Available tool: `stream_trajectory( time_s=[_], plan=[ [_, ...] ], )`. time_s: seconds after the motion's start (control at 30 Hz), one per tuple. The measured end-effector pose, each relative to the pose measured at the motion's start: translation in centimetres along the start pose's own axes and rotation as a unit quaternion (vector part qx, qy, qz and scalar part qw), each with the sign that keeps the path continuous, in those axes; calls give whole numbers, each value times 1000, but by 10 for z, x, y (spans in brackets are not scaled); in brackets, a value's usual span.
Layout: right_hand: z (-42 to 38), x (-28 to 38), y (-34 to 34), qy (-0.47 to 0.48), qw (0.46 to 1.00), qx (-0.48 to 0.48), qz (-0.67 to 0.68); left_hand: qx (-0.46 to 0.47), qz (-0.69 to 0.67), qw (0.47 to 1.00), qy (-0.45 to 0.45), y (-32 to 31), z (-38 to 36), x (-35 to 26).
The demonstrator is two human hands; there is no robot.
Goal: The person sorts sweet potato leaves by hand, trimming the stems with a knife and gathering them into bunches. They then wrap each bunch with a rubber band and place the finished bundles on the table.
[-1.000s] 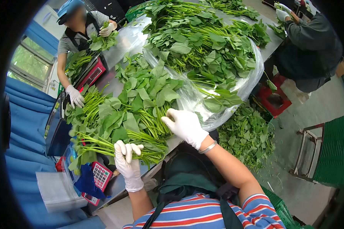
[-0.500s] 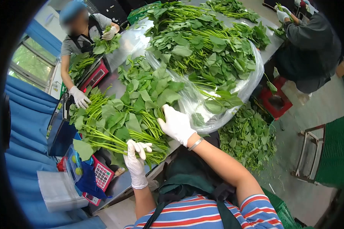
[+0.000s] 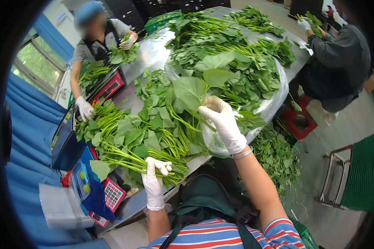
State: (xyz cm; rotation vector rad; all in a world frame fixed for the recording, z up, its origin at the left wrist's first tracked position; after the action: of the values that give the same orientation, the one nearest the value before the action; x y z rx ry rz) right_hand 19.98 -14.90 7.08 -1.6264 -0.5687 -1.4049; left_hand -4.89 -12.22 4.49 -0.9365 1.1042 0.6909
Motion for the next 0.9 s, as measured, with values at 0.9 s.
stream_trajectory(
  time_s=[0.9],
  plan=[
    [-89,53,23,168,983,19,77,161,-145,940,262,-103,1,-2]
  ],
)
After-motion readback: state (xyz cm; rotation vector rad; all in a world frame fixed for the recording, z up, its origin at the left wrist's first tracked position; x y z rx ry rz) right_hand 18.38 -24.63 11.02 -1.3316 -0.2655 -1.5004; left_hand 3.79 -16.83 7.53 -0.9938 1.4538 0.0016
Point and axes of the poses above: each hand's wrist, its own z-axis towards the middle knuckle, its own y-axis out of the back of the hand, x = y × z, the point moved 1 cm from there along z, towards the middle knuckle, and after that the axes turned 1 degree about -y, right-handed, at the moved point
